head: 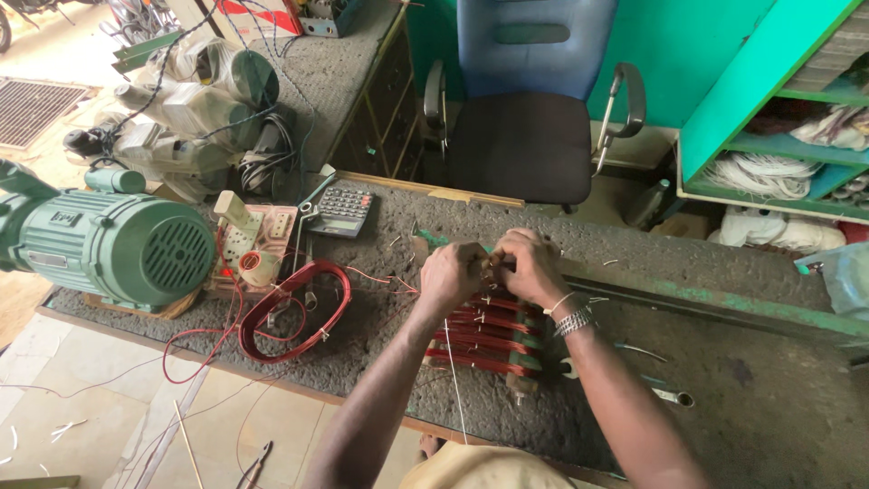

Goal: The person ties copper motor coil windings on a workbench, wrapping white twine around the red enameled coil bundle and tightening knots by hand, occasionally using pliers to trim or assist, and repositioning the coil assembly as they work along its length.

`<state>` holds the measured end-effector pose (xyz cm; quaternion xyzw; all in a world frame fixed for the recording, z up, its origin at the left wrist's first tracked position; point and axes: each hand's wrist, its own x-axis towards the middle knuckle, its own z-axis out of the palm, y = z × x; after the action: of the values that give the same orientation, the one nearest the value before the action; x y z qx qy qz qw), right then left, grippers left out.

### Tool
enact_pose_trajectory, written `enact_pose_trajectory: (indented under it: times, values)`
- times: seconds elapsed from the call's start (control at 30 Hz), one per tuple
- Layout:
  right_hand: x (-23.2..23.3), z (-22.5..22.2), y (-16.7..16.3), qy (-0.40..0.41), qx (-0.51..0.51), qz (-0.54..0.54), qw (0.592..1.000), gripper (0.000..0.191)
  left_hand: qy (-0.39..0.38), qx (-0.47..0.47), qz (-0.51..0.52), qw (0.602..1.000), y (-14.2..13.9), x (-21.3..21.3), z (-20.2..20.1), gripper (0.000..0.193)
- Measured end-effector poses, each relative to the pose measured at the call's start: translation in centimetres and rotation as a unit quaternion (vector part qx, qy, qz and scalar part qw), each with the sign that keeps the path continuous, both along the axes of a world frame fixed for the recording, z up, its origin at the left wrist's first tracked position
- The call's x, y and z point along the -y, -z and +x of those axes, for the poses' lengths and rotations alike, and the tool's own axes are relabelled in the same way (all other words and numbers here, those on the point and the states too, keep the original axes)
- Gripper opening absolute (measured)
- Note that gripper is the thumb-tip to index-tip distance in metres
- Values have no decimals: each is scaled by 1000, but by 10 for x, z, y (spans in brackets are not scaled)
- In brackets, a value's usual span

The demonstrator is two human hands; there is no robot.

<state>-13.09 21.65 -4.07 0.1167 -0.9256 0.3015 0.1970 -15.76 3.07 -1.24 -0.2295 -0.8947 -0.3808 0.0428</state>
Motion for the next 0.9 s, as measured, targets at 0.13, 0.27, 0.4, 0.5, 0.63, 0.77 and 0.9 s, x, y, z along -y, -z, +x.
enact_pose_trajectory:
  times: [0.13,0.27,0.4,0.5,0.63,0.77,0.9]
  values:
    - [2,12,-3,59,-89,32,994,13,-10,-24,5,1000,-2,-3,5,11]
    - [11,21,-14,123,-87,51,987,12,-70,11,-74,995,-9,-6,10,17]
    - [11,29,-21,157,-71,43,984,11,-64,113,-167,977,-23,-2,3,19]
    - [-17,49,-12,136,-42,-54,988,10,-37,93,-161,982,-28,2,2,18]
    - [-95,103,18,106,86,61,989,18,68,28,-90,993,-31,8,0,23]
    - [-146,153,61,107,235,217,941,39,128,15,-179,975,-29,-7,-12,23]
    - [-158,170,84,52,209,216,952,49,145,8,-259,955,-24,-10,-32,15]
